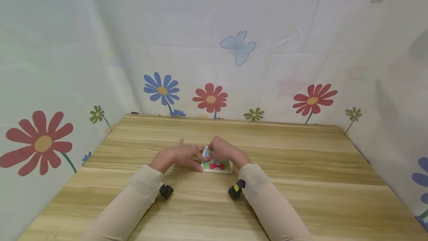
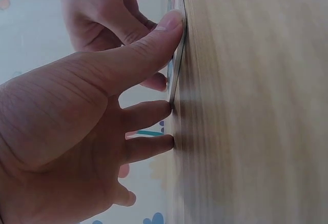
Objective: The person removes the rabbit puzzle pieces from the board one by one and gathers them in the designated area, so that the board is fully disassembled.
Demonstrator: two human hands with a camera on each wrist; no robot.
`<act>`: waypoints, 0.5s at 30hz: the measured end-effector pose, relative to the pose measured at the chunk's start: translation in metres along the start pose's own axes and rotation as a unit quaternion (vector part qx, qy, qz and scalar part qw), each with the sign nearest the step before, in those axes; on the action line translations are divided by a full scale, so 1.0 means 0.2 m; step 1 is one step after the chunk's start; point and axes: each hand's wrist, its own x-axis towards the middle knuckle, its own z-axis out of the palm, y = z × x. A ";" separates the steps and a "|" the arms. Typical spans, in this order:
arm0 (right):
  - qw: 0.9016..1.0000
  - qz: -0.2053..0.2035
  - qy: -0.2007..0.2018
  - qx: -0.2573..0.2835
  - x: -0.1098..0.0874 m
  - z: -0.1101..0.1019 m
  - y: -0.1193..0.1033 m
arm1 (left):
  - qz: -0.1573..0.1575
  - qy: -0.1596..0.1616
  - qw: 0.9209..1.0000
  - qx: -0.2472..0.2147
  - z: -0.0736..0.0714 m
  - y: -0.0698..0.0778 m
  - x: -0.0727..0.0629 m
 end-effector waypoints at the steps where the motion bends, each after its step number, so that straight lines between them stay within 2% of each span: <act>1: 1.000 0.002 0.000 -0.004 0.00 0.00 0.00 | 0.001 0.000 1.000 0.001 0.00 0.00 0.00; 4: 1.000 0.001 -0.003 -0.013 0.00 0.01 0.00 | 0.002 -0.001 1.000 0.004 -0.01 0.01 -0.01; 10: 1.000 -0.001 -0.010 0.005 -0.01 0.00 0.01 | -0.003 -0.003 1.000 -0.003 -0.01 0.01 -0.01; 15: 0.999 0.030 -0.021 0.026 -0.01 -0.01 -0.01 | -0.004 -0.003 1.000 -0.010 0.00 0.01 -0.01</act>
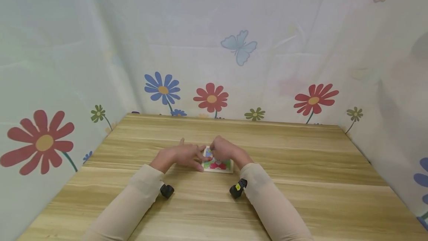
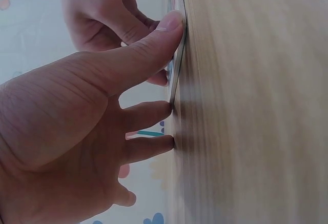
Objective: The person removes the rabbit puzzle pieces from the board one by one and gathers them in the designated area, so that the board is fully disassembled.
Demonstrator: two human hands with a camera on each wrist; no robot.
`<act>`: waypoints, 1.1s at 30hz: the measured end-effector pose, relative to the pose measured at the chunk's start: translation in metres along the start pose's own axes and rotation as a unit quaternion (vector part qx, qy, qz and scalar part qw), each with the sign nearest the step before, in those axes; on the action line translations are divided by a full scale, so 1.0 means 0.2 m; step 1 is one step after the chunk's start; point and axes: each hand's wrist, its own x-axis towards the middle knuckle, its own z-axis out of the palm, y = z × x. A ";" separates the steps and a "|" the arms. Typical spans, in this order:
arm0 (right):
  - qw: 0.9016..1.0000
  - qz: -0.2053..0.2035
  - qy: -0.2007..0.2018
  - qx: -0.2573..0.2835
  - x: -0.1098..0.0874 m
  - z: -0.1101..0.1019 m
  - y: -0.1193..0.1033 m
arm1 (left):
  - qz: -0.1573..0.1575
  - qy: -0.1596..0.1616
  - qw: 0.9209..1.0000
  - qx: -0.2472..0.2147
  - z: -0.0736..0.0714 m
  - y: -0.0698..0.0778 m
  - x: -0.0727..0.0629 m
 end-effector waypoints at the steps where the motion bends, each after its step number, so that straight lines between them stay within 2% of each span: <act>1: 1.000 0.010 -0.001 0.001 0.00 0.00 0.00 | 0.001 -0.001 1.000 -0.001 0.00 0.00 0.00; 8: 1.000 0.017 0.008 -0.001 0.00 0.01 0.03 | 0.000 0.002 1.000 0.009 0.01 0.00 0.01; 14: 0.998 0.052 0.005 0.029 0.00 0.02 0.07 | -0.004 -0.002 1.000 0.001 0.01 0.00 0.00; 21: 0.999 0.005 0.000 0.037 0.01 0.01 0.10 | 0.001 0.001 1.000 0.006 0.01 0.00 0.01; 26: 1.000 -0.018 -0.015 0.006 0.01 0.00 0.09 | 0.002 -0.003 1.000 -0.001 0.01 0.00 0.01; 30: 1.000 -0.013 -0.012 -0.023 0.00 0.00 0.07 | 0.001 -0.002 1.000 0.000 0.01 0.00 0.01; 33: 1.000 -0.002 -0.006 -0.023 0.00 0.00 0.07 | -0.001 -0.001 1.000 0.003 0.01 0.00 0.02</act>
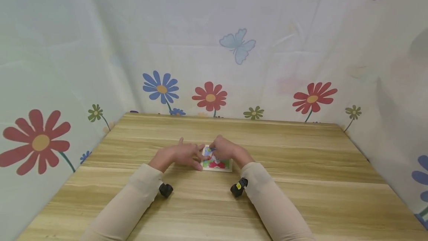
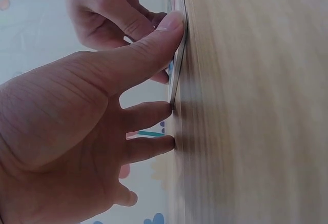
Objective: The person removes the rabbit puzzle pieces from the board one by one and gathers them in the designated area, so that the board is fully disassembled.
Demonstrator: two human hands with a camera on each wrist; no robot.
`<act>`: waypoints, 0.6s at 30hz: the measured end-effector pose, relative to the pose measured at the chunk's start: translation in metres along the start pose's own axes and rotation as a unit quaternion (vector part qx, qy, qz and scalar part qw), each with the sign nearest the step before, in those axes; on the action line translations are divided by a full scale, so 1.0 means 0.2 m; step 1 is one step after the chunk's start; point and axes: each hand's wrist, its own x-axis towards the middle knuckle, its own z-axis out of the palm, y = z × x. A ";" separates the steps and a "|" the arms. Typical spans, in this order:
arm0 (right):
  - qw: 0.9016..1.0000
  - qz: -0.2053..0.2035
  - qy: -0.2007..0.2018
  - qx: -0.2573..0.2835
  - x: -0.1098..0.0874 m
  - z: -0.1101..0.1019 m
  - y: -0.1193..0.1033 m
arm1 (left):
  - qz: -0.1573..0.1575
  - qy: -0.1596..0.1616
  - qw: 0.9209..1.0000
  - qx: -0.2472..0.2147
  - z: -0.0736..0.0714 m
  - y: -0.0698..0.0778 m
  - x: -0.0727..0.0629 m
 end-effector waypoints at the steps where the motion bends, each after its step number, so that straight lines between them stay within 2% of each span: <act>1: 1.000 0.004 0.003 0.007 0.00 0.00 0.00 | -0.001 -0.001 1.000 0.000 0.00 0.00 0.00; 8: 0.998 0.049 0.009 0.050 0.00 0.03 0.02 | -0.003 -0.006 1.000 -0.006 0.00 0.00 -0.01; 12: 0.997 0.059 0.003 0.058 0.00 0.03 0.03 | -0.003 -0.006 1.000 -0.013 0.00 0.00 -0.01; 18: 0.993 0.065 -0.001 0.100 -0.01 0.00 0.02 | -0.005 -0.001 1.000 -0.022 -0.01 0.00 -0.01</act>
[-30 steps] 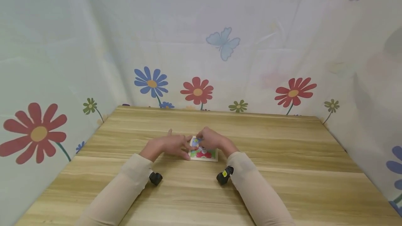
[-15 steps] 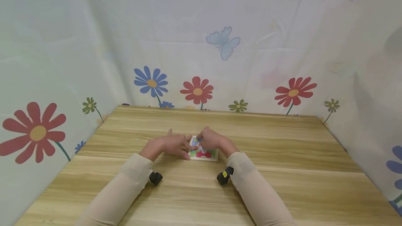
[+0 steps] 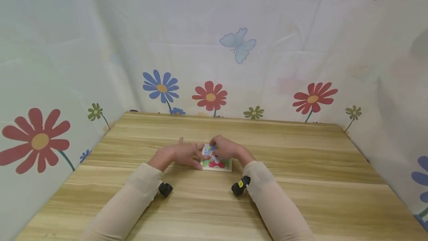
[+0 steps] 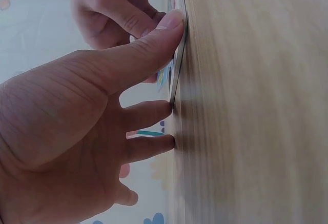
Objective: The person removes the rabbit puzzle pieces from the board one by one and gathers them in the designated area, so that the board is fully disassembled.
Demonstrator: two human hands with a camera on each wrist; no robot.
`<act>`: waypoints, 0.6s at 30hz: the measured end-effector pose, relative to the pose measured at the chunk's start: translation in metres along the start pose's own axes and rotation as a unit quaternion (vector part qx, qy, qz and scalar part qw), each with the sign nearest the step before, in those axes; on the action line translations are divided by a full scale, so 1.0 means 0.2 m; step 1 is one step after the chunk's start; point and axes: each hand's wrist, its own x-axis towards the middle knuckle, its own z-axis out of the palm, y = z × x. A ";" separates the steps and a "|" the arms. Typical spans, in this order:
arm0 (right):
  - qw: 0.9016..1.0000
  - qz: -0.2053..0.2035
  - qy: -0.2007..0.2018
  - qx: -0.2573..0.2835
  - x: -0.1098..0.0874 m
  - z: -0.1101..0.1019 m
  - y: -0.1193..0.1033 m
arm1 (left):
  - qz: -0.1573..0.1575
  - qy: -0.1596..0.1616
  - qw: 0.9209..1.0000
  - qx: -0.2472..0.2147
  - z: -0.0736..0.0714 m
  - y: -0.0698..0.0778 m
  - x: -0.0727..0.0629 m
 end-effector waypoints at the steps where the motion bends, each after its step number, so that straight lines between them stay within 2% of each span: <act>1: 1.000 -0.001 0.000 0.005 0.00 0.00 0.00 | 0.001 0.000 1.000 0.001 0.00 0.00 0.00; 5: 1.000 0.004 0.008 0.011 0.00 0.00 0.01 | 0.002 -0.003 1.000 0.007 0.00 -0.01 0.00; 13: 0.996 0.048 0.062 0.038 0.04 0.02 0.03 | 0.000 -0.009 1.000 0.014 0.00 0.00 0.00; 18: 0.993 0.054 0.083 0.058 0.04 0.03 0.03 | -0.004 -0.008 1.000 0.012 0.00 0.00 0.00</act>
